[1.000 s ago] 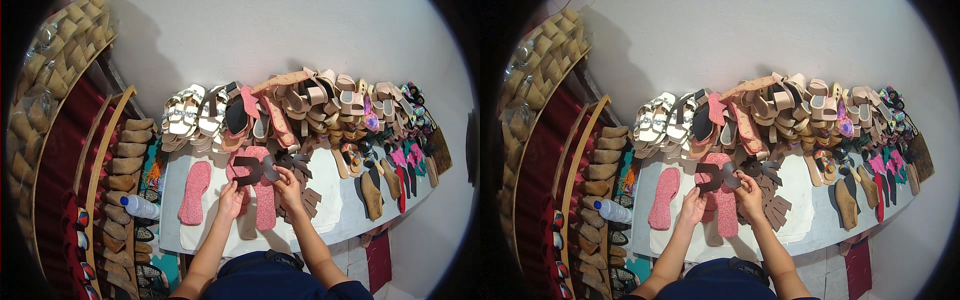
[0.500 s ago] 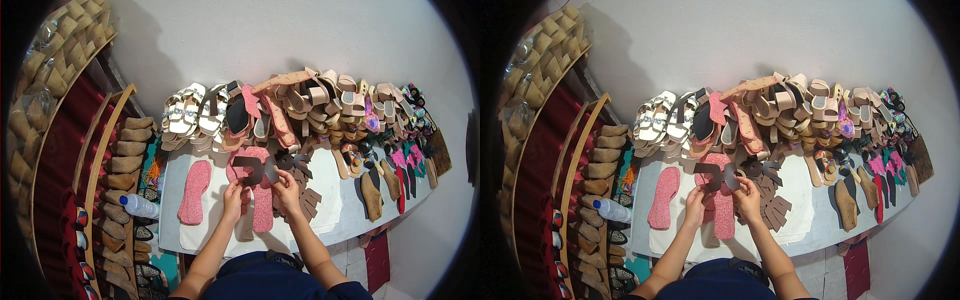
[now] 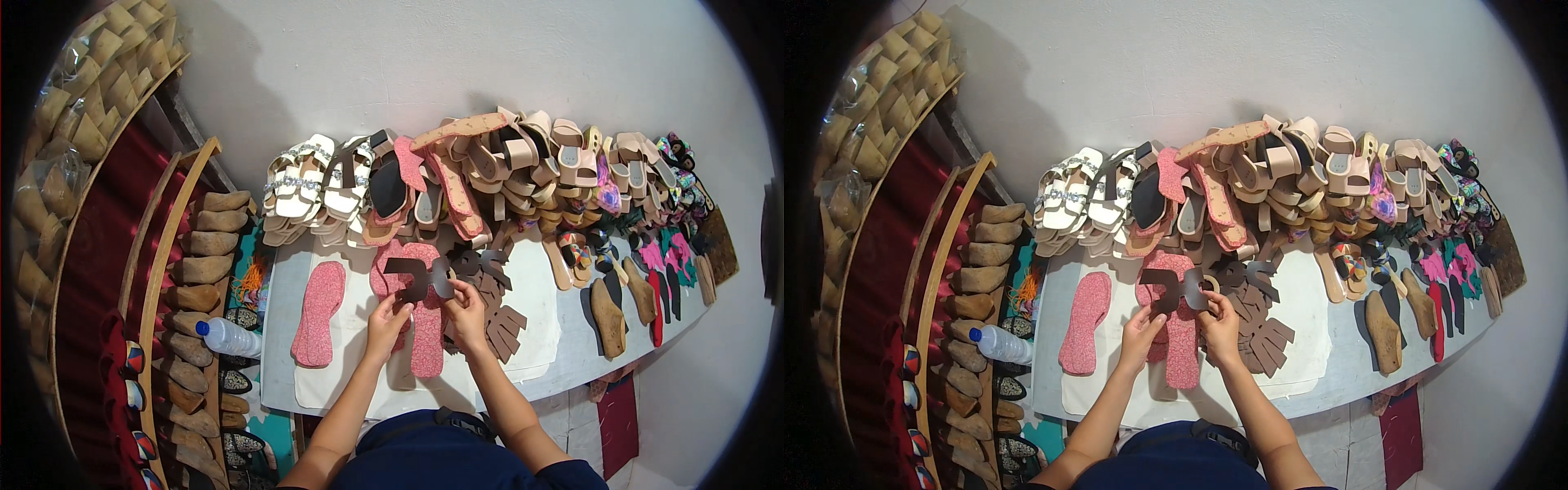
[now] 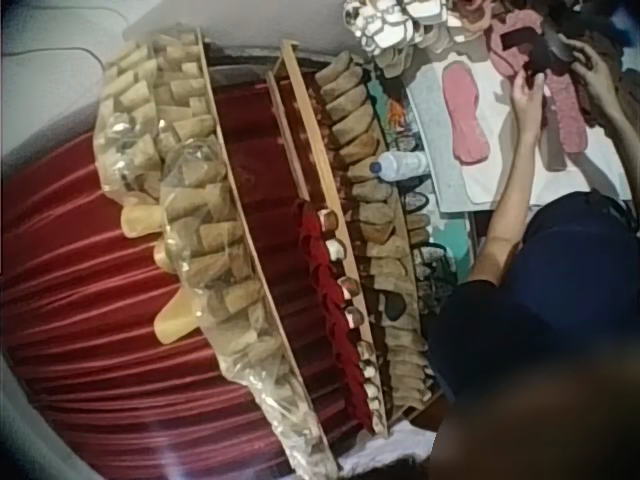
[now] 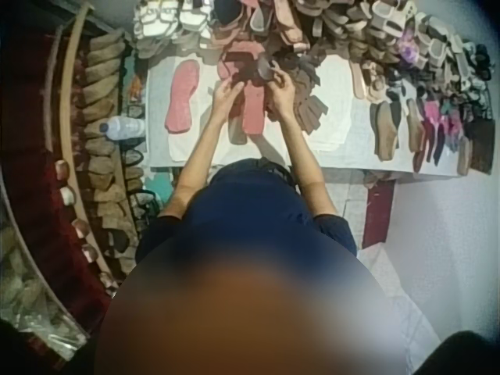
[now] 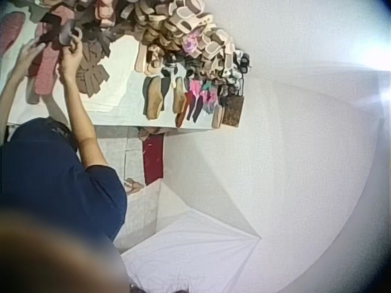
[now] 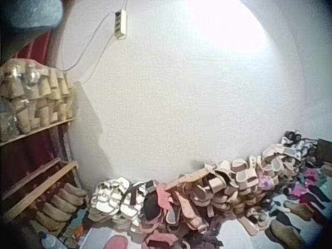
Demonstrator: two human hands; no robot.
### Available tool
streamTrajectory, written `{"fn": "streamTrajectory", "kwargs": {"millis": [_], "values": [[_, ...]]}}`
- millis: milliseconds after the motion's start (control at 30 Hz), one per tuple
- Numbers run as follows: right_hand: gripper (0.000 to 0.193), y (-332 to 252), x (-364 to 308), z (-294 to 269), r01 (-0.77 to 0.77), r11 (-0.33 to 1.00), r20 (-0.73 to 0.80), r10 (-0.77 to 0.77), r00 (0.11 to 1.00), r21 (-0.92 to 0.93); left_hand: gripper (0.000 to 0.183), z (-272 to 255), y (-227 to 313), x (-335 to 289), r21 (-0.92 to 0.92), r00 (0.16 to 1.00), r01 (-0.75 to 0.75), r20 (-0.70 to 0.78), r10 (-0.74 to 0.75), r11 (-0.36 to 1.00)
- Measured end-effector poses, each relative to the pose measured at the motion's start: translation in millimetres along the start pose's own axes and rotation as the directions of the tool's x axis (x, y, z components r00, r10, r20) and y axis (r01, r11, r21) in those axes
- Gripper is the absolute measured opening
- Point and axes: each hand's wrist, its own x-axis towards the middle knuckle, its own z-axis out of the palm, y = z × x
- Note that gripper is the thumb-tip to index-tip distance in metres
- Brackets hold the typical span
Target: Assemble sandal components by placing the upper strap onto the pink insole.
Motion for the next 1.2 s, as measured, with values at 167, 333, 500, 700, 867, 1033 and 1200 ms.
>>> {"fn": "streamTrajectory", "kwargs": {"millis": [167,333,500,700,867,1033,1200], "values": [[0.029,1,1,2,-0.006,1.000,-0.033,0.006,0.999,0.004,0.034,1,-2,1,0.007,1.000,-0.013,0.012,0.013,1.000],[0.029,5,3,-3,0.008,0.999,-0.023,-0.008,1.000,-0.034,0.032,-1,-11,1,-0.011,0.994,-0.051,-0.099,0.049,0.999],[0.029,1,1,2,-0.010,1.000,-0.027,0.010,1.000,-0.024,0.028,1,-21,-1,-0.058,0.981,-0.059,-0.189,0.047,0.997],[0.028,4,1,3,0.004,1.000,-0.029,-0.004,1.000,-0.017,0.026,7,-23,-2,-0.177,0.961,-0.039,-0.275,-0.012,0.983],[0.028,7,2,7,0.017,0.999,-0.064,-0.014,0.998,0.040,0.025,8,-24,-2,-0.179,0.923,-0.037,-0.384,-0.035,0.983],[0.027,4,0,5,0.029,0.996,-0.052,-0.034,0.998,-0.090,0.022,13,-11,-3,-0.149,0.956,-0.052,-0.294,0.005,0.987],[0.026,11,0,7,0.065,0.989,-0.047,-0.072,0.996,-0.129,0.016,7,-23,-1,-0.131,0.941,-0.033,-0.338,-0.013,0.991]]}}
